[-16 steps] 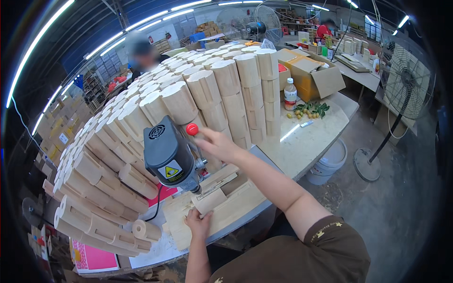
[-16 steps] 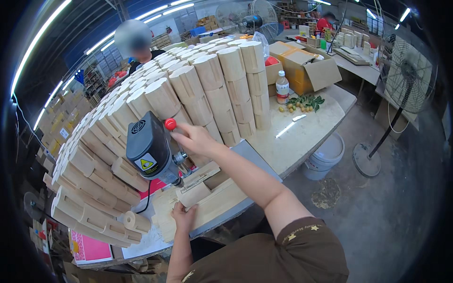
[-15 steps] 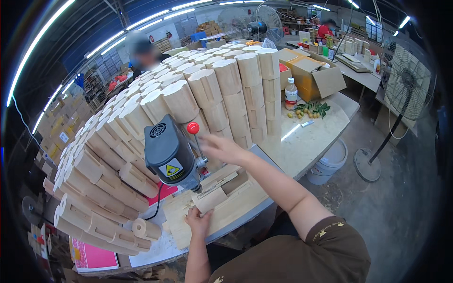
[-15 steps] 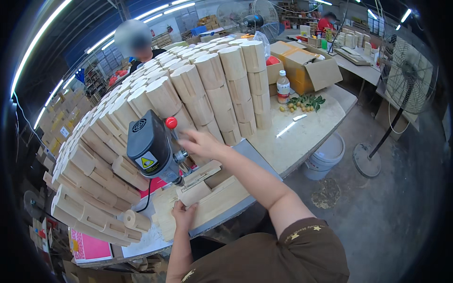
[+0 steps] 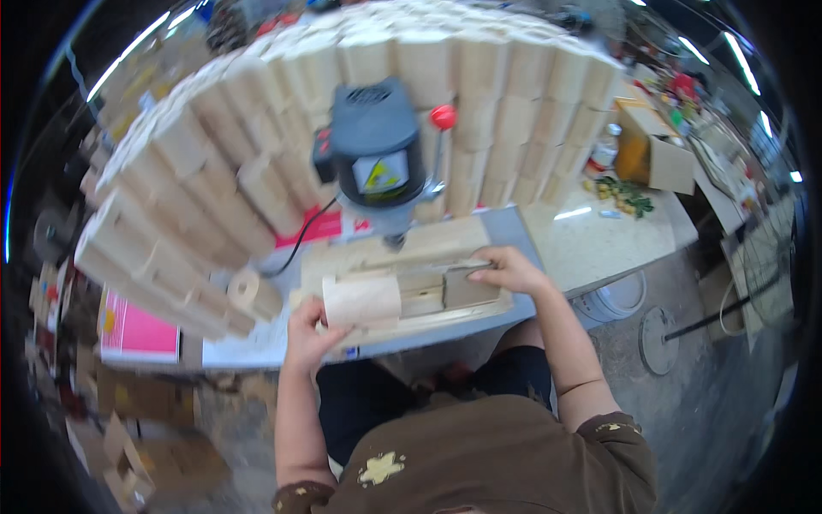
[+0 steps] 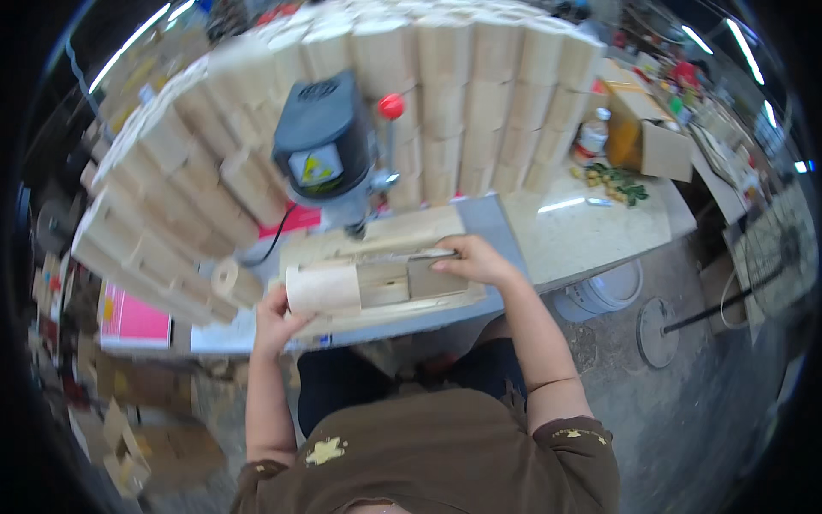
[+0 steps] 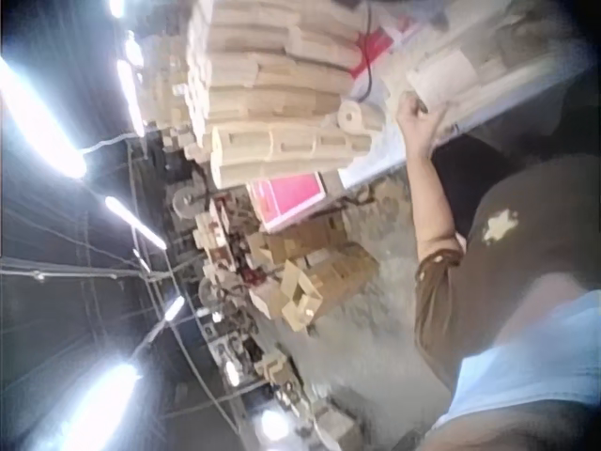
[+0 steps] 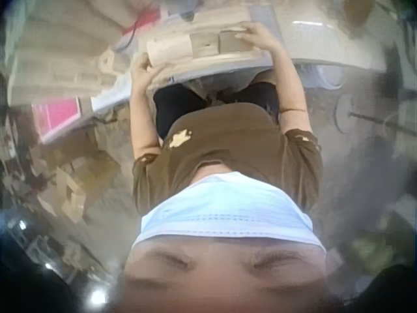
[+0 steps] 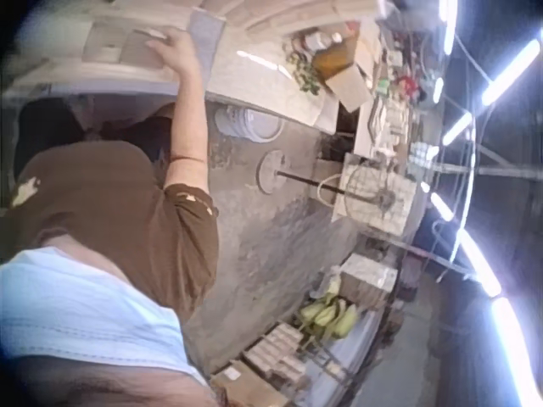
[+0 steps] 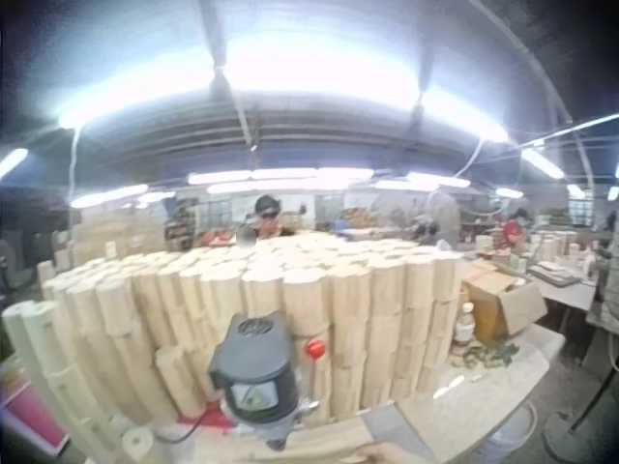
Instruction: Using a drill press to make precise holes in cylindrical wooden blocks.
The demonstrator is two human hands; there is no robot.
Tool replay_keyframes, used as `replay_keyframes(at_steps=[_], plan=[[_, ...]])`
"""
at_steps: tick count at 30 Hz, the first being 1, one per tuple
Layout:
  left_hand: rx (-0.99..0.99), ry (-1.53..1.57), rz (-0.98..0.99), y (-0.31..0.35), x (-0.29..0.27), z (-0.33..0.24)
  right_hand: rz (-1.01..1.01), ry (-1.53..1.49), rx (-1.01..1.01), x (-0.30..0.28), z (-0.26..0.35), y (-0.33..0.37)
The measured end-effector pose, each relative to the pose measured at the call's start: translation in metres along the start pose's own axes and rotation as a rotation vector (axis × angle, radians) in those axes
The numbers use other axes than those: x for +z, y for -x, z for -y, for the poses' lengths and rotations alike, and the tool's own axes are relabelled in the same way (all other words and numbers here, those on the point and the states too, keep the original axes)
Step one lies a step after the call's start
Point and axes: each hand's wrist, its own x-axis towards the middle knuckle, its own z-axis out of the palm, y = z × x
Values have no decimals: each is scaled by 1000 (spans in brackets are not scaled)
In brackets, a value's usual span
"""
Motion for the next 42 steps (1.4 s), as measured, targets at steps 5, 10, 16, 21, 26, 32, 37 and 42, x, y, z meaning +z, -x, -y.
replay_keyframes(at_steps=[5,10,16,21,26,32,37,42], plan=[[-144,189,-103,15,-24,-27,-2,-178,68,15,-8,6],[-327,325,-310,24,-52,-35,-41,-210,163,10,-8,11],[-577,241,-318,18,-9,-17,-144,79,-205,41,3,3],[-659,374,-291,14,7,-5,-112,28,-120,35,-8,5],[-710,453,-252,7,12,1,-79,11,-95,28,-8,6],[-710,456,-244,0,16,-3,-67,14,-130,24,-12,9],[-703,507,-122,-3,40,-4,-44,21,-166,26,-12,4],[-599,588,33,-6,63,6,-119,72,-175,35,-7,0]])
